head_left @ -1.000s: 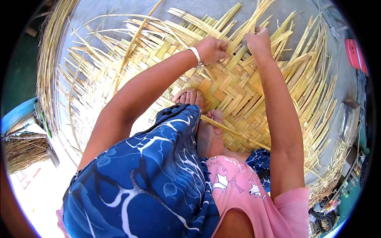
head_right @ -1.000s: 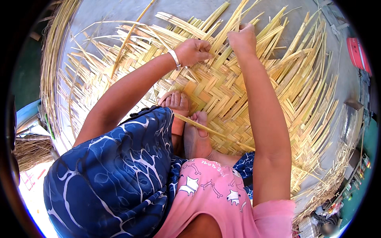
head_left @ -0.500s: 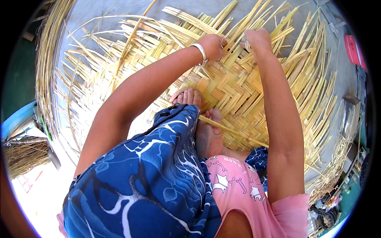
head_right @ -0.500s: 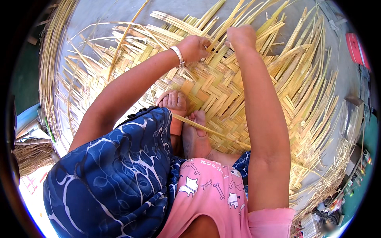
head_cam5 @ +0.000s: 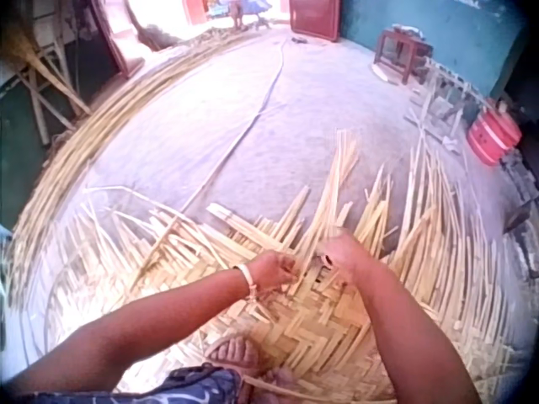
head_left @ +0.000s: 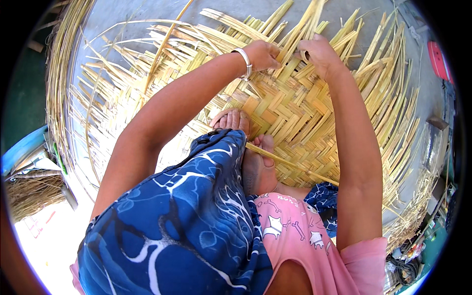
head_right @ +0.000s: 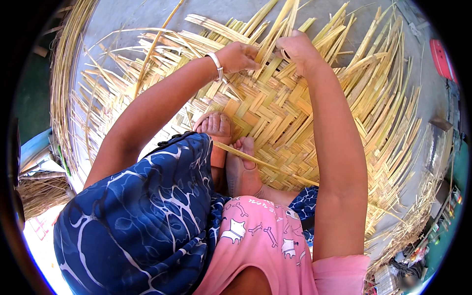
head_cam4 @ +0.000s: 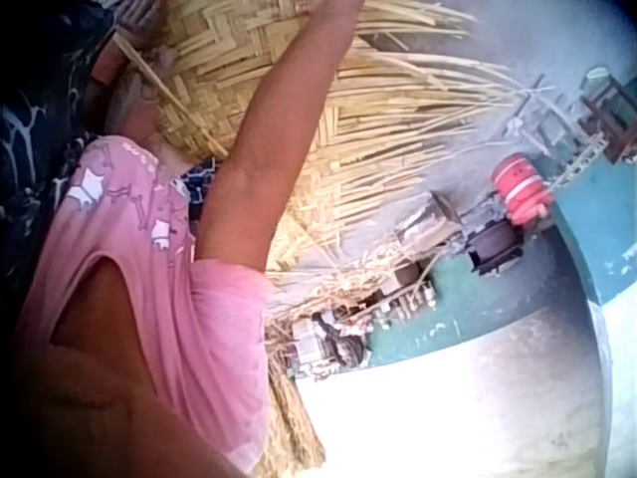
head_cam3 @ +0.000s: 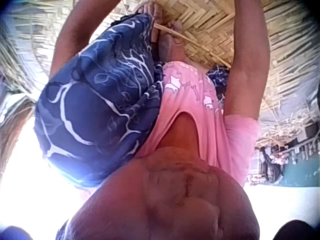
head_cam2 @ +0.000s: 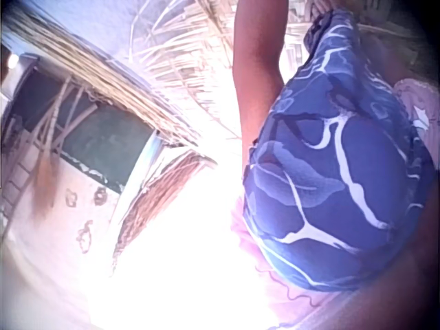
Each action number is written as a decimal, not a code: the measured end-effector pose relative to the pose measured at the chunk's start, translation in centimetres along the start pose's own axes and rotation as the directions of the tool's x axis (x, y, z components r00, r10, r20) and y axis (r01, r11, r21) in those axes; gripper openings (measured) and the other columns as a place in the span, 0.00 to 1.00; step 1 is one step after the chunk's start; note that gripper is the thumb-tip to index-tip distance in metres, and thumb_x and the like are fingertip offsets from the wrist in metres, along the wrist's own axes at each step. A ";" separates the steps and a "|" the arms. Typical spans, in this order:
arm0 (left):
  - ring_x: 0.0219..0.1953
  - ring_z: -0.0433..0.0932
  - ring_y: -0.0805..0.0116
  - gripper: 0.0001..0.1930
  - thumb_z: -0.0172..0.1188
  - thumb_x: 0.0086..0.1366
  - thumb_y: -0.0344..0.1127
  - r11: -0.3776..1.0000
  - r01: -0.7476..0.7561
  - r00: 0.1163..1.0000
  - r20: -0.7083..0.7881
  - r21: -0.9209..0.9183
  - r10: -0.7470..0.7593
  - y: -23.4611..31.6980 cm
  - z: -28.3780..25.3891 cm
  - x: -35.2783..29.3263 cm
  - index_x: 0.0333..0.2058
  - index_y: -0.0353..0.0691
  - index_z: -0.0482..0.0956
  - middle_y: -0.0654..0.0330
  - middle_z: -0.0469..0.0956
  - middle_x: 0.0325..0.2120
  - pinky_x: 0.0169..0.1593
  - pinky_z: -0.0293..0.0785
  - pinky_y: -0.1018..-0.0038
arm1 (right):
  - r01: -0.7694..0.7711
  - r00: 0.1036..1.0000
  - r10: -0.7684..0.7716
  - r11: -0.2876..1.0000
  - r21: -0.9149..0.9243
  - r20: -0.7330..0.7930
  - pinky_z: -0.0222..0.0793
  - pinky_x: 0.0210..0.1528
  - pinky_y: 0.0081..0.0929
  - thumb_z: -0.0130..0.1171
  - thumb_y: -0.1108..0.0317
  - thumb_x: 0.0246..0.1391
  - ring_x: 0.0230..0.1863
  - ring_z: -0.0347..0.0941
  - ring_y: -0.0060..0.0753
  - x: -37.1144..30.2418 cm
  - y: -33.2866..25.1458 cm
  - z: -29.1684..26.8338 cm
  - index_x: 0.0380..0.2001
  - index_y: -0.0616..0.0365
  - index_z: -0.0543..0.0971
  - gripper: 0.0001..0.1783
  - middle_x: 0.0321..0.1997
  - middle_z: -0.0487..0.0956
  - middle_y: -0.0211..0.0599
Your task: The person weaves a basket by hand, interlacing thin bamboo strips in a circular pattern. The hands repeatedly pull and press the strips to form a tight weave.
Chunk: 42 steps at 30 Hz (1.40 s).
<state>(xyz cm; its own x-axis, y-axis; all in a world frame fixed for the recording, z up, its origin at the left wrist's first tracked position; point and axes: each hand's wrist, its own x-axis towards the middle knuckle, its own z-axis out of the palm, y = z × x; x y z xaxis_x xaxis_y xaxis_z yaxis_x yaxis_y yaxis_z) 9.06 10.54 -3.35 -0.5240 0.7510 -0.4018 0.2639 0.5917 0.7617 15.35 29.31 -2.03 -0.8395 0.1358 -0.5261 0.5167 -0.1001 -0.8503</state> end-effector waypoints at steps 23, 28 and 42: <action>0.29 0.76 0.81 0.15 0.57 0.64 0.44 0.755 0.055 0.978 -0.116 -0.653 -0.172 -0.4 -2.8 -2.5 0.41 0.39 0.79 0.67 0.79 0.29 0.32 0.71 0.85 | 0.210 0.921 -0.270 0.951 -0.225 -0.281 0.74 0.30 0.23 0.52 0.64 0.55 0.27 0.78 0.27 -1.7 0.8 2.0 0.39 0.67 0.75 0.16 0.31 0.79 0.40; 0.30 0.77 0.80 0.14 0.57 0.64 0.43 0.724 0.164 0.966 -0.041 -0.670 -0.257 -1.3 -2.2 -2.8 0.40 0.40 0.78 0.65 0.79 0.29 0.34 0.74 0.84 | 0.268 0.892 -0.198 0.955 0.124 -0.406 0.75 0.31 0.24 0.47 0.65 0.57 0.26 0.77 0.30 -3.0 0.3 2.3 0.31 0.65 0.74 0.13 0.28 0.77 0.39; 0.28 0.81 0.73 0.13 0.54 0.66 0.41 0.799 0.123 0.983 -0.036 -0.589 -0.178 -0.7 -1.7 -5.2 0.40 0.37 0.76 0.61 0.80 0.30 0.28 0.76 0.83 | 0.132 0.892 -0.122 0.991 -0.007 -0.434 0.74 0.37 0.23 0.47 0.70 0.53 0.33 0.79 0.32 -2.3 0.1 2.6 0.41 0.65 0.73 0.14 0.34 0.79 0.43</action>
<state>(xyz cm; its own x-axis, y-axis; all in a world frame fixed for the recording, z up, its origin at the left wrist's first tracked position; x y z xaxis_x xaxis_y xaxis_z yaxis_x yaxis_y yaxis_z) 10.24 5.76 -0.96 -0.5911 0.6230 -0.5124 -0.3304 0.3925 0.8584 16.93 26.46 -0.85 -0.7391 0.5616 -0.3720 0.4023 -0.0748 -0.9124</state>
